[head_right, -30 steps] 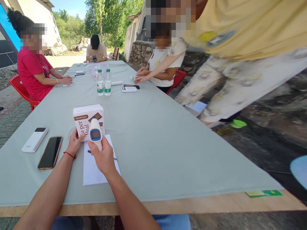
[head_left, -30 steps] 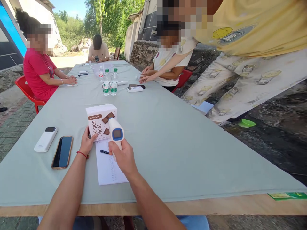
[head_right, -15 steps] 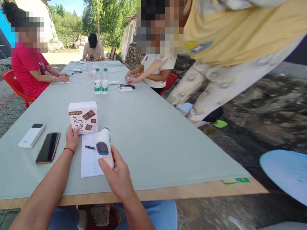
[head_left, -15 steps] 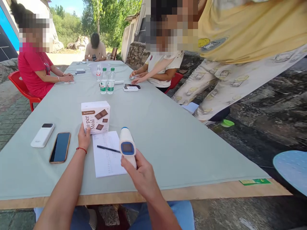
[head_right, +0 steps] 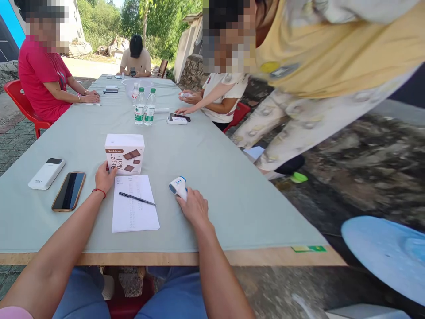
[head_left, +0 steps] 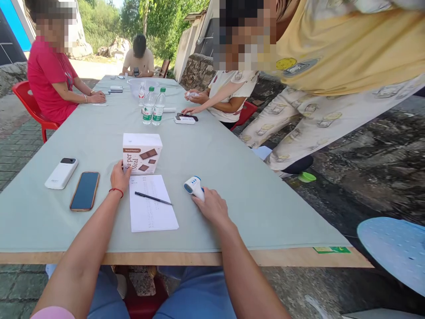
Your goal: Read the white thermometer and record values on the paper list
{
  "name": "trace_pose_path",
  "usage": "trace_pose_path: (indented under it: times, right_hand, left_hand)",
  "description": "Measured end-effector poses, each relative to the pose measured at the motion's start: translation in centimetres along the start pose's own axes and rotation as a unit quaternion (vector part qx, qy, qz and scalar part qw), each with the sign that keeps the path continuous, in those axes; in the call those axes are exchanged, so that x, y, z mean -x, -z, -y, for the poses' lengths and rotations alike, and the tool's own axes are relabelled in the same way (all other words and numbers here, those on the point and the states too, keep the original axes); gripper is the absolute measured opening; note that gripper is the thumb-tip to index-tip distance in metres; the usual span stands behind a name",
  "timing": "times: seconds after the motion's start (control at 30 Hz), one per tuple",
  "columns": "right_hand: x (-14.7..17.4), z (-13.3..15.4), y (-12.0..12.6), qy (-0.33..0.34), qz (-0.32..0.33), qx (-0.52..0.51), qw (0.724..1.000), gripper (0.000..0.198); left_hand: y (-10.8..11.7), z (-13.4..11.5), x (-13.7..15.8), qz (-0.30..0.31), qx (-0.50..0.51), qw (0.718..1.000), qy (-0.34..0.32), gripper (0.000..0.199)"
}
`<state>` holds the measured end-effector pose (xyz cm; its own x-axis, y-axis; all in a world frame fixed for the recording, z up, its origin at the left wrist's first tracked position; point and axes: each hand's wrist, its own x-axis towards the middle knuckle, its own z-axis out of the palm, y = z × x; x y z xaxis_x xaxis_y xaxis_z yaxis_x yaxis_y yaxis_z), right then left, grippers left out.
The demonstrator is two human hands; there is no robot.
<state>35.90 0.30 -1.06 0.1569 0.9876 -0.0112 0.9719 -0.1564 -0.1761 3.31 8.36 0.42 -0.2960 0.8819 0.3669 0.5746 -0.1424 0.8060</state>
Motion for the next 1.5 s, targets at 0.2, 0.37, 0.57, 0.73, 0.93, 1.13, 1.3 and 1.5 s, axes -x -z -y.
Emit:
trace_pose_path:
  times: [0.2, 0.37, 0.57, 0.73, 0.93, 1.13, 1.3, 1.5]
  right_hand:
    - [1.7, 1.3, 0.3, 0.030, -0.120, -0.048, 0.991, 0.046]
    - [3.1, 5.8, -0.7, 0.219, -0.110, -0.141, 0.959, 0.026]
    - [3.0, 8.1, -1.3, 0.252, -0.038, -0.114, 0.960, 0.015]
    - [3.5, 7.5, -0.6, 0.242, -0.076, -0.213, 0.944, 0.015]
    - [5.2, 7.8, -0.7, 0.088, -0.045, -0.539, 0.837, 0.022]
    - [6.6, 8.5, -2.3, 0.051, 0.017, -0.599, 0.799, 0.024]
    - [6.8, 8.7, -3.2, 0.037, -0.031, -0.556, 0.830, 0.020]
    - [6.8, 8.8, -3.2, 0.061, -0.031, -0.517, 0.853, 0.020]
  left_hand:
    - [2.1, -1.1, 0.7, 0.036, -0.047, 0.996, 0.059, 0.067]
    - [5.1, -3.9, 8.0, 0.174, -0.090, 0.962, -0.189, 0.052]
    - [5.0, -6.1, 16.4, 0.321, -0.174, 0.877, -0.312, 0.025]
    - [4.3, -6.2, 18.6, 0.309, -0.195, 0.885, -0.289, 0.038]
    - [4.4, -6.3, 19.5, 0.311, -0.215, 0.879, -0.290, 0.055]
    - [4.3, -6.6, 19.6, 0.308, -0.209, 0.884, -0.282, 0.052]
    - [4.5, -6.9, 19.7, 0.316, -0.238, 0.875, -0.280, 0.052]
    - [4.6, -7.1, 19.6, 0.321, -0.244, 0.871, -0.281, 0.052]
